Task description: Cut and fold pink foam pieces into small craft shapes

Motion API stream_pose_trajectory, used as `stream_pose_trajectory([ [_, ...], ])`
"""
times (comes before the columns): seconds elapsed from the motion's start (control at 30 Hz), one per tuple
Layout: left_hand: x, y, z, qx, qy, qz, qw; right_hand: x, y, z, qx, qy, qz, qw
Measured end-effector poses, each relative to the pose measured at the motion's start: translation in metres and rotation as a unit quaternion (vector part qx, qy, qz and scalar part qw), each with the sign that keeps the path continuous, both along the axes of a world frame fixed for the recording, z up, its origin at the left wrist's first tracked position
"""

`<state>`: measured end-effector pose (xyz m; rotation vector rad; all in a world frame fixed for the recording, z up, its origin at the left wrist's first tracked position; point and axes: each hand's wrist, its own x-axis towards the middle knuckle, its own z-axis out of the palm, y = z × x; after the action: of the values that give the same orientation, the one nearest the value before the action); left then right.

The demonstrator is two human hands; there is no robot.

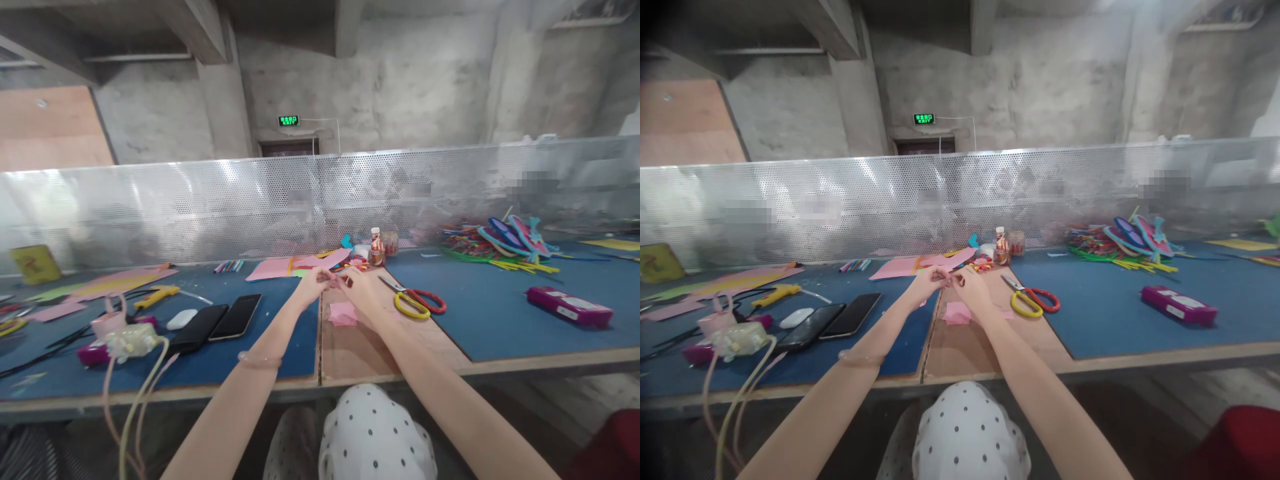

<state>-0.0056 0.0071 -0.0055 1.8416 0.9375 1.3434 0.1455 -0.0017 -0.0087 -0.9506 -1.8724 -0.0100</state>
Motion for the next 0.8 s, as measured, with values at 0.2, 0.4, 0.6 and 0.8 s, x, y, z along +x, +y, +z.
stream_pose_trajectory([
  [0.2,0.0,0.0007,-0.0009,-0.001,0.007,-0.018,1.0,0.0006,0.0017,-0.0011,0.009,0.02,0.019,1.0],
  [0.4,-0.0015,0.0069,-0.0054,0.022,0.033,-0.008,0.999,0.0022,0.0031,-0.0024,0.004,0.005,0.035,0.999],
  [0.6,-0.0016,0.0067,-0.0055,0.034,0.058,0.01,0.998,0.0031,0.0014,-0.0023,0.007,-0.053,0.022,0.998],
  [0.8,-0.0004,0.0048,-0.0047,0.062,0.078,0.007,0.995,0.0033,0.0031,-0.004,0.011,-0.07,0.014,0.997],
])
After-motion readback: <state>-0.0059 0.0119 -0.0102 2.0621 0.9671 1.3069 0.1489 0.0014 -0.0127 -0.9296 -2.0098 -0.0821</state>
